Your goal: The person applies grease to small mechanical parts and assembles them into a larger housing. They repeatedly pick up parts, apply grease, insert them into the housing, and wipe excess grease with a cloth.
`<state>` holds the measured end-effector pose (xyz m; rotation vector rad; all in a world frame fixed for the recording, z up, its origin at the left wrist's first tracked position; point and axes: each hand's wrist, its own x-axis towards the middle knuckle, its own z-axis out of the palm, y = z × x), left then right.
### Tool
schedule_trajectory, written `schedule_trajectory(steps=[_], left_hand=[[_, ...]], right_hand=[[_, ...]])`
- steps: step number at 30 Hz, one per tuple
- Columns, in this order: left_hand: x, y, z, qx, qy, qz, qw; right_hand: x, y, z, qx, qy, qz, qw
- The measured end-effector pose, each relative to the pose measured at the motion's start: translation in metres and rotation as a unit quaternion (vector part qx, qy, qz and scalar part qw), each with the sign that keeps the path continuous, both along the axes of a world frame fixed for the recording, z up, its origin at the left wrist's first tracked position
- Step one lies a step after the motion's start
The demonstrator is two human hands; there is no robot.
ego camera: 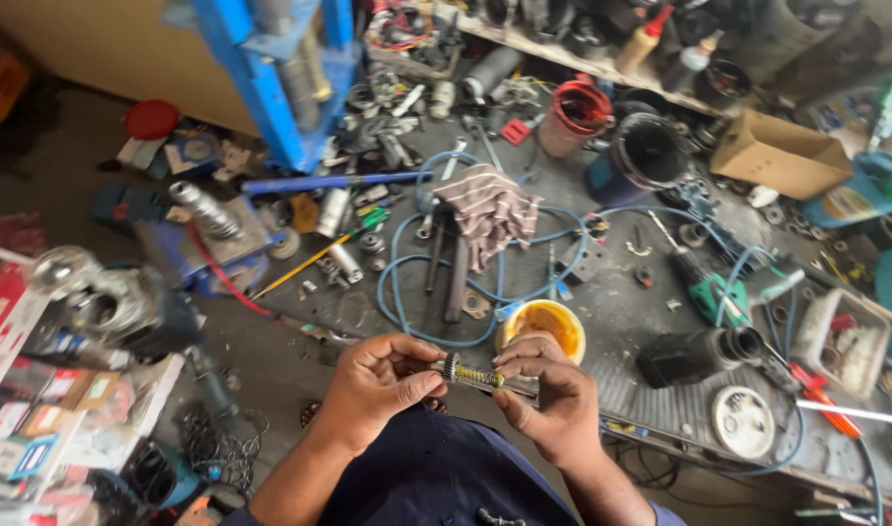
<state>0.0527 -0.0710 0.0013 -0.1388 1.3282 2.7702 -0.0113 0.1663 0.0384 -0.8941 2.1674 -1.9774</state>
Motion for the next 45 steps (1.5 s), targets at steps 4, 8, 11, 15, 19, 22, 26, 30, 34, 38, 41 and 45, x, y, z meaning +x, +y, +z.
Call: schedule_trajectory(steps=[4, 8, 11, 15, 19, 22, 26, 30, 34, 38, 41, 45], left_hand=[[0.032, -0.041, 0.005, -0.059, 0.049, 0.012, 0.997], [0.064, -0.089, 0.015, -0.123, 0.053, 0.015, 0.991], [0.087, -0.126, 0.022, -0.123, 0.083, 0.034, 0.988], [0.118, -0.175, 0.034, -0.118, 0.07, 0.043, 0.99], [0.155, -0.218, 0.039, -0.128, 0.042, 0.034, 0.99], [0.172, -0.247, 0.037, -0.169, 0.064, 0.031, 0.983], [0.191, -0.263, 0.03, -0.182, 0.09, 0.04, 0.978], [0.198, -0.268, 0.025, -0.074, 0.035, 0.005, 0.997], [0.203, -0.272, 0.023, -0.075, 0.048, 0.012, 0.996], [0.209, -0.282, 0.028, -0.191, 0.115, 0.019, 0.975], [0.211, -0.288, 0.035, -0.251, 0.118, 0.003, 0.961], [0.21, -0.288, 0.045, -0.24, 0.138, 0.019, 0.961]], right_hand=[[0.013, -0.038, 0.014, 0.065, 0.042, 0.032, 0.996], [0.034, -0.089, 0.024, 0.076, 0.05, 0.071, 0.993], [0.059, -0.132, 0.031, 0.071, 0.052, 0.072, 0.993], [0.092, -0.185, 0.04, 0.079, 0.097, 0.064, 0.99], [0.123, -0.227, 0.041, 0.107, 0.075, 0.063, 0.989], [0.143, -0.253, 0.039, 0.123, 0.009, 0.056, 0.991], [0.167, -0.269, 0.047, 0.153, 0.028, 0.049, 0.987], [0.174, -0.281, 0.056, 0.145, 0.16, 0.04, 0.976], [0.184, -0.286, 0.058, 0.148, 0.202, 0.035, 0.968], [0.193, -0.29, 0.054, 0.142, 0.153, 0.022, 0.978], [0.199, -0.291, 0.05, 0.157, 0.109, 0.019, 0.981], [0.201, -0.291, 0.042, 0.146, 0.079, 0.028, 0.986]])
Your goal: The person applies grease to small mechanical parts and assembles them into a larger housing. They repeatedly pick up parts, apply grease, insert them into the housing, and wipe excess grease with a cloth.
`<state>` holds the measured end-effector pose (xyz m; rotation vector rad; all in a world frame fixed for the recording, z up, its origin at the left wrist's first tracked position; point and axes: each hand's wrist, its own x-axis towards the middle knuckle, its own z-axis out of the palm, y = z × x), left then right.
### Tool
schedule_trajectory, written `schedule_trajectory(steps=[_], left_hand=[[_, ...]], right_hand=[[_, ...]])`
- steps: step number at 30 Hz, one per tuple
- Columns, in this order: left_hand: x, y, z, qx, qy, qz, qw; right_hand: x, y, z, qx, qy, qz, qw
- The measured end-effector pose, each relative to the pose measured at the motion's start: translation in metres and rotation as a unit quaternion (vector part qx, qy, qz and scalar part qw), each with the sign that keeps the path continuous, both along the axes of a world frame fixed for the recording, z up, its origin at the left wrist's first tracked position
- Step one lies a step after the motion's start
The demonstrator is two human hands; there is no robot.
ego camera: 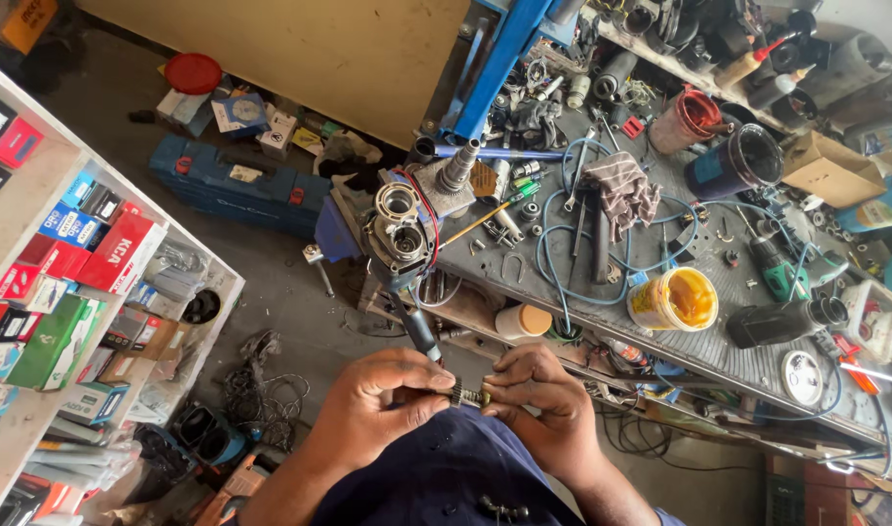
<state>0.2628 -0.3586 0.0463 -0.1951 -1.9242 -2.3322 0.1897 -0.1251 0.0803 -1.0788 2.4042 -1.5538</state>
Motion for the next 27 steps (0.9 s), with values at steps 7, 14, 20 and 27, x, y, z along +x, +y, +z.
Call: schedule_trajectory(steps=[7, 14, 20, 27], left_hand=[[-0.001, -0.001, 0.007, -0.082, 0.006, 0.022, 0.996], [-0.006, 0.001, -0.001, -0.024, -0.005, 0.01, 1.0], [-0.013, 0.004, -0.012, 0.001, 0.011, 0.003, 1.0], [-0.023, 0.011, -0.03, 0.114, -0.082, 0.007, 0.99]], right_hand=[[-0.002, 0.002, -0.007, -0.032, -0.038, 0.007, 0.999], [-0.006, -0.001, -0.008, -0.019, -0.025, -0.012, 0.999], [-0.01, -0.003, -0.008, -0.011, -0.021, -0.05, 0.998], [-0.018, -0.009, -0.007, -0.027, -0.006, -0.057, 0.998]])
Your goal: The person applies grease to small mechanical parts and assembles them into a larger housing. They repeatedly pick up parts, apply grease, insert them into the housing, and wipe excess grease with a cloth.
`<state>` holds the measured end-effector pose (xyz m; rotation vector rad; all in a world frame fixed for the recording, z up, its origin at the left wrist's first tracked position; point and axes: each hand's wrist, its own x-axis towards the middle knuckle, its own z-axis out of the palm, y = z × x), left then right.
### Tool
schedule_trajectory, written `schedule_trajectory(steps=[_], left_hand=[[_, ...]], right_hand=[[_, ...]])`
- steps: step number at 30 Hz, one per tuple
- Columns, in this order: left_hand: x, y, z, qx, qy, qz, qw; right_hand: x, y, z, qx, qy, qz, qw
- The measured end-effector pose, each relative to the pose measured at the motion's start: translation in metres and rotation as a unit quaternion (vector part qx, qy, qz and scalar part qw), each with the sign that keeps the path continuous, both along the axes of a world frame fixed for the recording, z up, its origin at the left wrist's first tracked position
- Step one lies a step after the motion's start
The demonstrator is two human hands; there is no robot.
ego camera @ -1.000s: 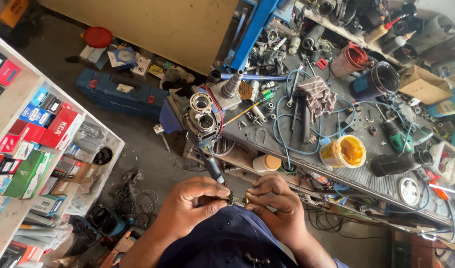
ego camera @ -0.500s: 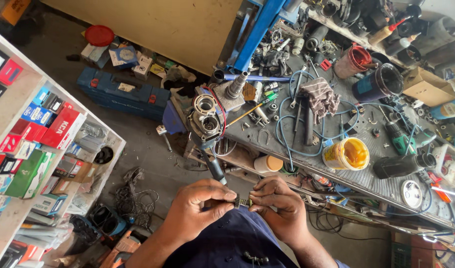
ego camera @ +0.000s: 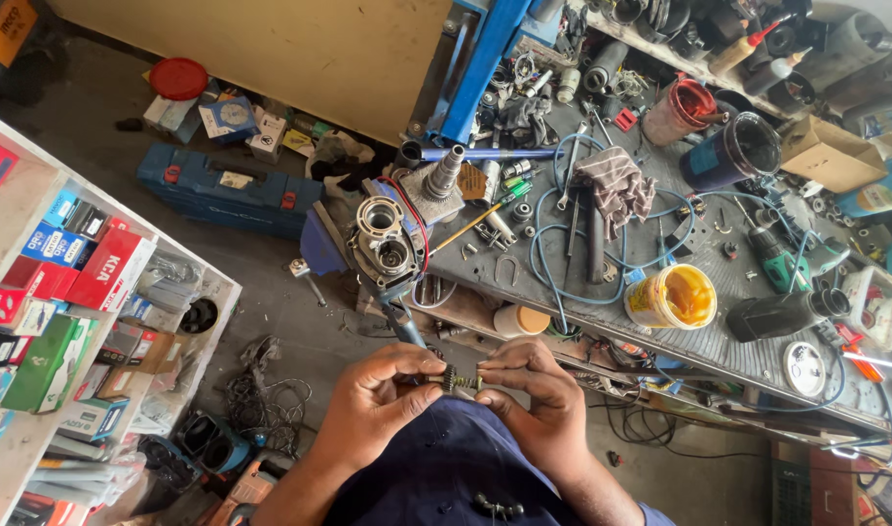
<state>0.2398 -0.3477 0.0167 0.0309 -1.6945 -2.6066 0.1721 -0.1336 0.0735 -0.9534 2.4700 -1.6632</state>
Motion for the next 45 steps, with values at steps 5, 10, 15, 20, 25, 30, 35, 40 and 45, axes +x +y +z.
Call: schedule_trajectory(steps=[5, 10, 15, 20, 25, 30, 35, 40, 45], left_hand=[[-0.002, -0.002, -0.004, -0.111, -0.037, 0.003, 0.993], [-0.005, 0.003, -0.007, -0.104, 0.002, 0.009, 0.995], [-0.012, 0.009, -0.015, -0.026, -0.034, 0.0, 0.999], [-0.02, 0.02, -0.017, 0.138, -0.041, -0.01, 0.99], [-0.026, 0.03, -0.009, 0.21, -0.042, 0.012, 0.977], [-0.022, 0.035, 0.001, 0.097, 0.029, 0.055, 0.993], [-0.017, 0.032, 0.016, -0.102, 0.139, 0.083, 0.981], [-0.012, 0.025, 0.042, -0.284, 0.224, 0.112, 0.925], [-0.01, 0.023, 0.06, -0.39, 0.304, 0.161, 0.854]], right_hand=[[-0.002, 0.003, -0.002, 0.011, -0.023, 0.003, 1.0], [-0.009, 0.008, -0.008, 0.018, -0.021, 0.0, 1.0], [-0.018, 0.017, -0.014, 0.018, -0.044, 0.003, 0.999], [-0.02, 0.021, -0.019, -0.019, -0.045, 0.022, 0.999], [-0.021, 0.025, -0.021, -0.012, -0.02, -0.002, 1.0], [-0.026, 0.026, -0.023, 0.003, -0.03, 0.014, 0.999], [-0.029, 0.024, -0.027, 0.011, 0.0, 0.031, 0.999], [-0.026, 0.017, -0.033, 0.002, 0.008, 0.053, 0.999], [-0.02, 0.01, -0.039, -0.032, -0.004, 0.054, 0.998]])
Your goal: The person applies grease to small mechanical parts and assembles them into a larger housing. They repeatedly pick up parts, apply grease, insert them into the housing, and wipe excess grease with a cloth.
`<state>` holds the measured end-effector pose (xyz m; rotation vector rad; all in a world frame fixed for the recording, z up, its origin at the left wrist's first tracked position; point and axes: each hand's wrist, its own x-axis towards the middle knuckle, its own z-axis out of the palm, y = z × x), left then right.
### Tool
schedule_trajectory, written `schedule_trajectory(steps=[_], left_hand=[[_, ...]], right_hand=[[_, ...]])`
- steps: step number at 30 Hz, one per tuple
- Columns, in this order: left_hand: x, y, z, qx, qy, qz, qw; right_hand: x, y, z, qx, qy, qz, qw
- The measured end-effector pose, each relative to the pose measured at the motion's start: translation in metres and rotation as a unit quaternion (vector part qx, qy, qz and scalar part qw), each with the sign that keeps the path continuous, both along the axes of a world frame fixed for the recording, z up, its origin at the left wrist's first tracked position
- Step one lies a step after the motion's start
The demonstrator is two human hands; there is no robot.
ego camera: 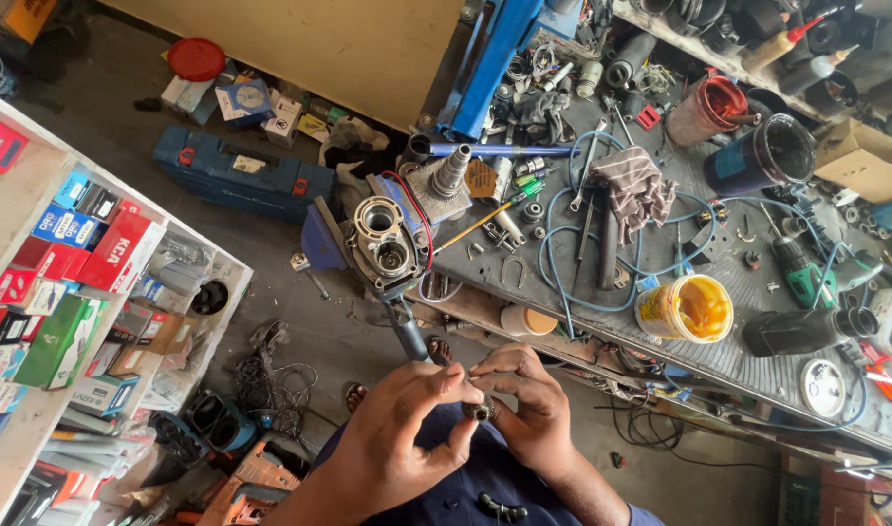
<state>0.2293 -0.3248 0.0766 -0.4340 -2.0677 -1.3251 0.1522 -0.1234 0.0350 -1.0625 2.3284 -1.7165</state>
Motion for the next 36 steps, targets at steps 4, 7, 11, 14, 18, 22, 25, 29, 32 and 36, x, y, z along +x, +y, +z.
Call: schedule_trajectory(steps=[4, 7, 11, 14, 18, 22, 25, 29, 32, 36], left_hand=[[-0.002, -0.004, 0.001, -0.005, 0.011, -0.005, 1.0], [0.0, -0.006, -0.002, -0.008, 0.014, -0.008, 1.0], [0.007, -0.008, -0.015, 0.03, -0.031, -0.01, 0.999], [0.008, -0.012, -0.033, 0.121, -0.091, -0.023, 0.988], [0.014, -0.017, -0.057, 0.319, -0.134, -0.081, 0.935], [0.017, -0.022, -0.067, 0.41, -0.153, -0.054, 0.897], [0.01, -0.024, -0.064, 0.462, -0.144, -0.031, 0.875], [-0.008, -0.03, -0.051, 0.484, -0.119, -0.003, 0.867], [-0.02, -0.042, -0.035, 0.41, -0.116, 0.069, 0.902], [-0.037, -0.06, -0.009, 0.202, -0.133, 0.163, 0.957]], right_hand=[[0.0, 0.0, 0.0, 0.013, 0.016, -0.002, 1.0], [0.0, 0.0, 0.001, 0.016, 0.012, -0.001, 1.0], [0.0, -0.004, 0.005, 0.009, -0.001, 0.003, 1.0], [-0.003, -0.009, 0.009, 0.02, 0.011, 0.009, 1.0], [-0.012, -0.022, 0.015, 0.045, 0.008, 0.026, 0.999], [-0.022, -0.041, 0.023, 0.041, 0.004, 0.004, 0.999], [-0.026, -0.055, 0.027, 0.049, -0.021, -0.033, 0.998], [-0.035, -0.061, 0.026, 0.02, -0.086, -0.022, 0.996], [-0.043, -0.057, 0.02, 0.01, -0.096, 0.006, 0.995], [-0.059, -0.042, 0.007, 0.029, -0.081, 0.028, 0.996]])
